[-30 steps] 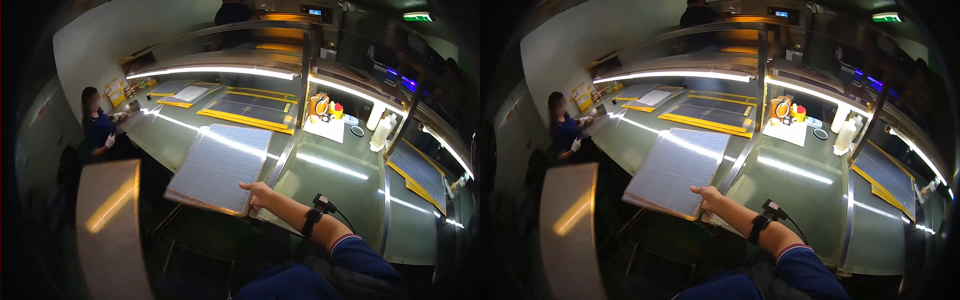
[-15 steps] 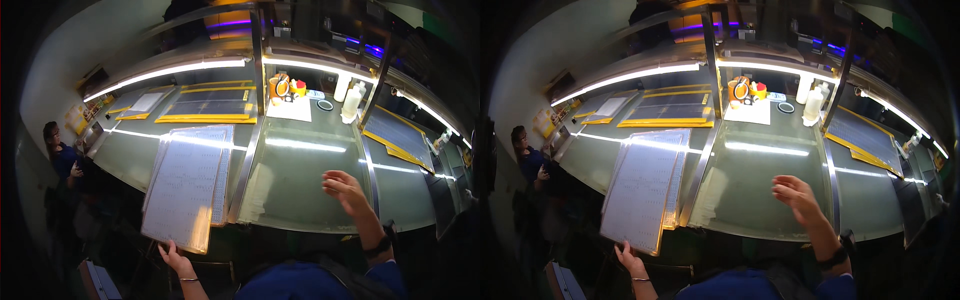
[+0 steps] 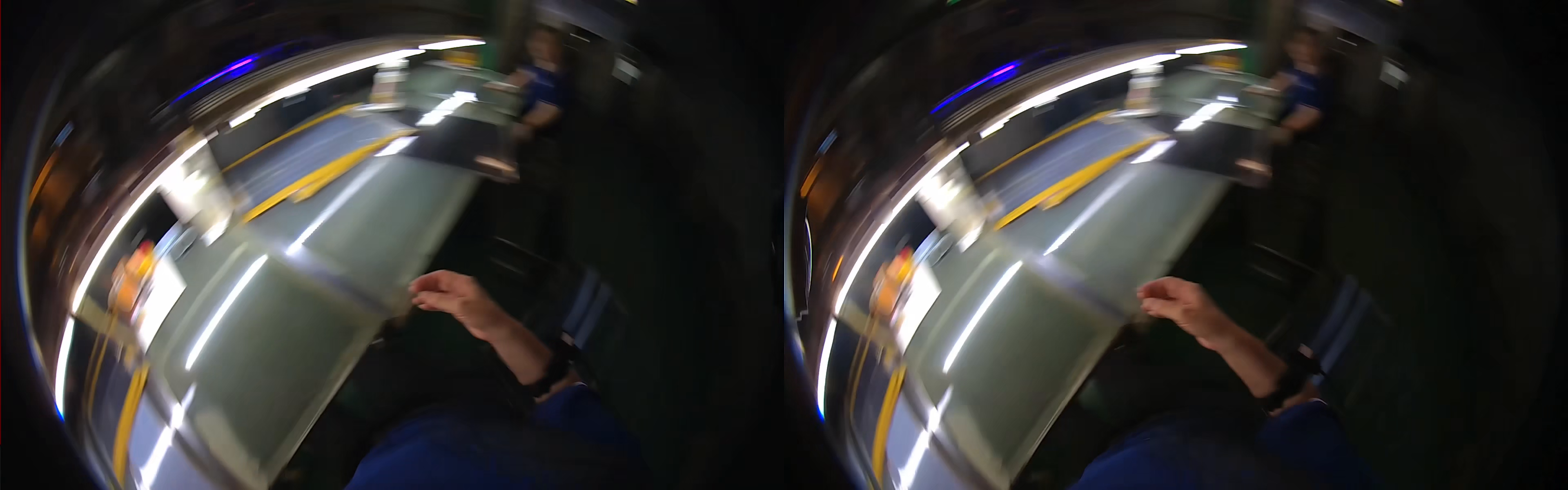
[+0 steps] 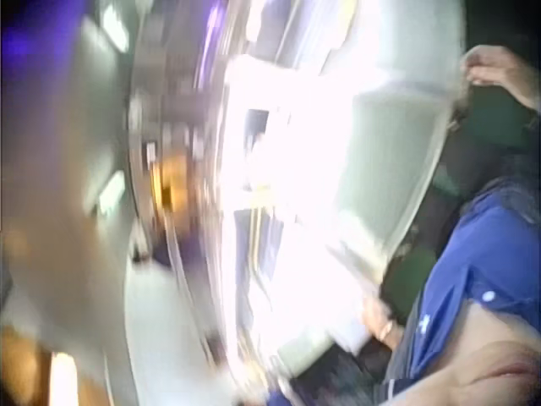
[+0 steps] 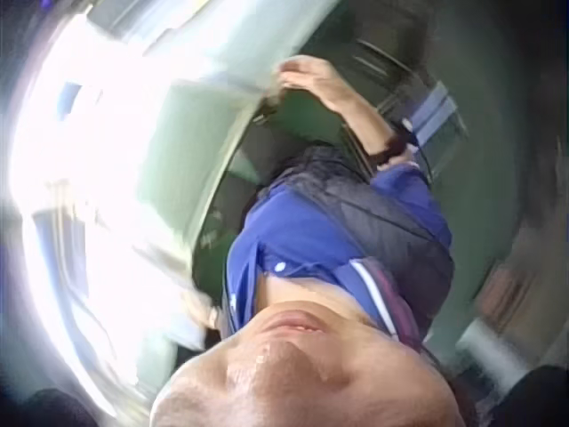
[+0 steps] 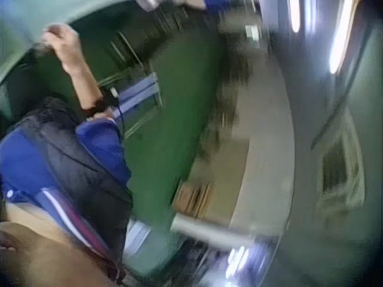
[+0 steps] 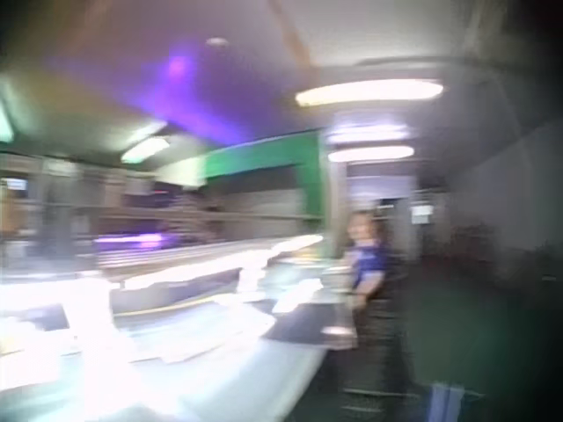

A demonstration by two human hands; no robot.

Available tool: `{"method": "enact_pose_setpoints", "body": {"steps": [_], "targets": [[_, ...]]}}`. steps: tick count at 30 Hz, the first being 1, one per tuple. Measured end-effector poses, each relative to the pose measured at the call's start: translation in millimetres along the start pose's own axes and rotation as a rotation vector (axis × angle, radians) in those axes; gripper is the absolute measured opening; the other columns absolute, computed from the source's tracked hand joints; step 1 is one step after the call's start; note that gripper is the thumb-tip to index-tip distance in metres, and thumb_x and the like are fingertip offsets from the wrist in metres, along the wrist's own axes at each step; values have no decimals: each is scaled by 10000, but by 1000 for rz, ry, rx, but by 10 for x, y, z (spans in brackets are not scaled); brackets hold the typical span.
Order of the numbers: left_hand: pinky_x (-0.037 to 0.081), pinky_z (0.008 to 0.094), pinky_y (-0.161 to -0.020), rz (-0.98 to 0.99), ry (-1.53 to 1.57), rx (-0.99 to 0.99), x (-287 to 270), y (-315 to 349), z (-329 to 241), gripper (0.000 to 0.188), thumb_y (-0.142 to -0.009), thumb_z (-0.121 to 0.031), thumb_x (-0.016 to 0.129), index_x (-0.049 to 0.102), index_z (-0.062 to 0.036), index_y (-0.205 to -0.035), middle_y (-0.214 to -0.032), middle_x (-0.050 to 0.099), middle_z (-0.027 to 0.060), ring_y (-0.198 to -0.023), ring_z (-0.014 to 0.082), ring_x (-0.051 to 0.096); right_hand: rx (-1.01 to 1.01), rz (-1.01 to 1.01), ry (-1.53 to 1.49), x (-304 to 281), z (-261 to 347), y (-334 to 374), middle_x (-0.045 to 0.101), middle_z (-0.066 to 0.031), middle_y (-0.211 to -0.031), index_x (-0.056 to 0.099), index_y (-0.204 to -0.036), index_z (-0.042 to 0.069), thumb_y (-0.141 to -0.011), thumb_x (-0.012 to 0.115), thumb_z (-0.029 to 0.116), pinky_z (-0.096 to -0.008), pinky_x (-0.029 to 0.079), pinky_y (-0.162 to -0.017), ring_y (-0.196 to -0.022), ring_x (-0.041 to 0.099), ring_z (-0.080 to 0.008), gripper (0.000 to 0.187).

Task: Inspecting large technical sheets on a light table and sorting them into vertical racks.

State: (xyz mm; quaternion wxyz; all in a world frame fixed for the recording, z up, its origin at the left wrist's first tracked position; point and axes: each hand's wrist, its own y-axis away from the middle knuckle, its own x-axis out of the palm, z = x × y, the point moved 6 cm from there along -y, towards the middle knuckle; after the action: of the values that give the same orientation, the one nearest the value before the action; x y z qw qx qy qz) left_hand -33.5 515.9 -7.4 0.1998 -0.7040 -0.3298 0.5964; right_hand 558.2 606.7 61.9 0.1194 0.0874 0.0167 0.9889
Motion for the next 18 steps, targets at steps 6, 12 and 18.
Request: {"method": "enact_pose_setpoints", "body": {"steps": [6,12,18], "targets": [[411,440,-915,232,475,413,573,-515,-1856,379,-896,-287,547,597,35,-1089,-1089,592,228,-1045,379,539,-22,-662,488,-1772,184,1543,628,-101,-1081,587,-1133,-6,-856,624,128,-279,480,-861,-974,602,-152,310],[358,447,-992,497,523,603,788,-486,-3008,367,-923,-247,514,561,18,-1173,-1194,541,241,-1135,375,485,128,-1429,630,-3579,-579,3222,657,-166,-1018,597,-1113,-24,-788,652,144,-311,504,-786,-894,648,-225,370],[372,429,-980,587,391,529,807,-514,-3318,401,-913,-281,538,551,6,-1194,-1200,538,258,-1113,390,506,229,-1819,338,-4027,-1721,3977,659,-163,-978,588,-1129,-10,-781,631,101,-319,497,-772,-892,638,-234,368]]}}
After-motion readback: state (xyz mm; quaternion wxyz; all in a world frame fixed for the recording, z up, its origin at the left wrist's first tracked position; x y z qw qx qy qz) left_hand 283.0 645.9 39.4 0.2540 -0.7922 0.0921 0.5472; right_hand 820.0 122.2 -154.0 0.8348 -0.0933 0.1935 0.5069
